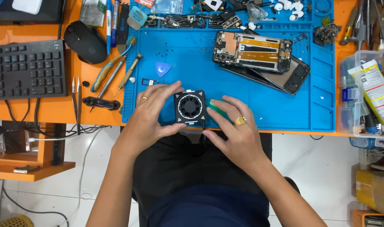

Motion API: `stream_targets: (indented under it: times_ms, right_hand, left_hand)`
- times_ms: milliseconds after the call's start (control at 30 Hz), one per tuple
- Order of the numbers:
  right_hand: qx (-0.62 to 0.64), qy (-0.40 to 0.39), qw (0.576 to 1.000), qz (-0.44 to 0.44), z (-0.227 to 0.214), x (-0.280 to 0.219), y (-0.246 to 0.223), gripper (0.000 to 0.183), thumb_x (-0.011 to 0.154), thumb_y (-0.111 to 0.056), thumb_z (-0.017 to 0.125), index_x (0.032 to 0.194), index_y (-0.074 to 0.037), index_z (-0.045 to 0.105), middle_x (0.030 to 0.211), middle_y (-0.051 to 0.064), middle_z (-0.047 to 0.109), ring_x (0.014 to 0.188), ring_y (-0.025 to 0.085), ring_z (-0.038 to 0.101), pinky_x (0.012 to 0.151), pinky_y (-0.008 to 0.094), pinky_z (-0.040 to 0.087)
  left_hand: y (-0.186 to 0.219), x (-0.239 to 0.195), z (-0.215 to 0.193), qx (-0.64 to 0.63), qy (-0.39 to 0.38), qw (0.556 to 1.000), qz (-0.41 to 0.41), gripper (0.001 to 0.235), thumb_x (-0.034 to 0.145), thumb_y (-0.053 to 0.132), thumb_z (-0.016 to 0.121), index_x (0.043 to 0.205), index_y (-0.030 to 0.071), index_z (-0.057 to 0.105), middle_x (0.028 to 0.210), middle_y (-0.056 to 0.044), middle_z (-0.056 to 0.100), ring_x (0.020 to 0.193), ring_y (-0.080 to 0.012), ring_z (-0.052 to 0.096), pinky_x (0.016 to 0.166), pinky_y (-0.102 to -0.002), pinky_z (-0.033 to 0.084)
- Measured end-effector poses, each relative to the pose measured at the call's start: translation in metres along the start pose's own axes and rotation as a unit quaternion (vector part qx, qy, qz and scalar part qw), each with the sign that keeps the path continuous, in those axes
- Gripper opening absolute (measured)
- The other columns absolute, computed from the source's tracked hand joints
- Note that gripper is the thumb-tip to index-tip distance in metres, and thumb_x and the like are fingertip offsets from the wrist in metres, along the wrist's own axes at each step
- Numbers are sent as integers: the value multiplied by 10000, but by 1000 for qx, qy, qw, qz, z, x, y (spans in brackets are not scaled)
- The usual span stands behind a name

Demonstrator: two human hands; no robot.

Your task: The person uses tweezers to handle a small component and then picks up a small black fan with a purple LED. They manipulate the fan, turning it over and adjusting its position on the workbench while the LED remains illuminated.

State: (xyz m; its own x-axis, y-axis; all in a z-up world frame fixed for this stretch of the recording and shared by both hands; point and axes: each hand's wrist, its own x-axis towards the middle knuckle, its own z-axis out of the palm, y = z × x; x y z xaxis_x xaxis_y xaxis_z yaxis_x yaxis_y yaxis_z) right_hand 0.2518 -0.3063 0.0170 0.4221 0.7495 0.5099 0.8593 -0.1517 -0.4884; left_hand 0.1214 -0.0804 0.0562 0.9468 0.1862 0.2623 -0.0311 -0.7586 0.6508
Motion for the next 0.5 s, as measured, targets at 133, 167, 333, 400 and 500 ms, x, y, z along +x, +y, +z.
stream_targets:
  times_ms: [133, 167, 333, 400, 500]
  right_hand:
    - [-29, 2, 999, -15, 3, -3, 1, 429, 887, -339, 884, 1189, -46, 798, 1345, 129, 689, 1317, 409, 587, 1088, 543, 500]
    - [-35, -3, 999, -26, 4, -3, 1, 455, 889, -362, 875, 1200, -40, 789, 1343, 130, 675, 1319, 415, 579, 1080, 551, 500]
    - [-14, 9, 1000, -9, -2, 0, -1, 482, 864, -365, 889, 1209, -42, 796, 1326, 138, 669, 1307, 445, 567, 1079, 574, 493]
    - [-2, 16, 1000, 3, -1, -1, 0, 488, 844, -338, 908, 1213, -40, 797, 1309, 141, 673, 1295, 439, 571, 1081, 569, 502]
    - [5, 22, 1000, 6, 0, -1, 0, 493, 836, -336, 915, 1211, -38, 798, 1291, 147, 679, 1283, 440, 578, 1084, 570, 507]
  left_hand:
    - [-3, 1, 4, 2, 6, 1000, 1, 1034, 639, 130, 1023, 1557, 75, 551, 1421, -101, 703, 1341, -367, 568, 1102, -539, 430]
    - [-3, 1, 4, -2, 7, 1000, 1, 1033, 641, 120, 1021, 1558, 72, 548, 1421, -105, 704, 1340, -372, 570, 1099, -542, 431]
    - [-4, 1, 6, -13, 16, 1000, 0, 1033, 629, 96, 1024, 1549, 62, 554, 1403, -109, 712, 1334, -373, 575, 1102, -542, 428]
    - [-3, 0, 7, -19, 18, 1000, -1, 1026, 645, 108, 1023, 1552, 62, 546, 1407, -106, 710, 1338, -368, 573, 1103, -536, 428]
    - [-4, 1, 8, -25, 21, 999, -5, 1029, 638, 103, 1029, 1547, 53, 549, 1399, -113, 715, 1334, -373, 577, 1104, -544, 426]
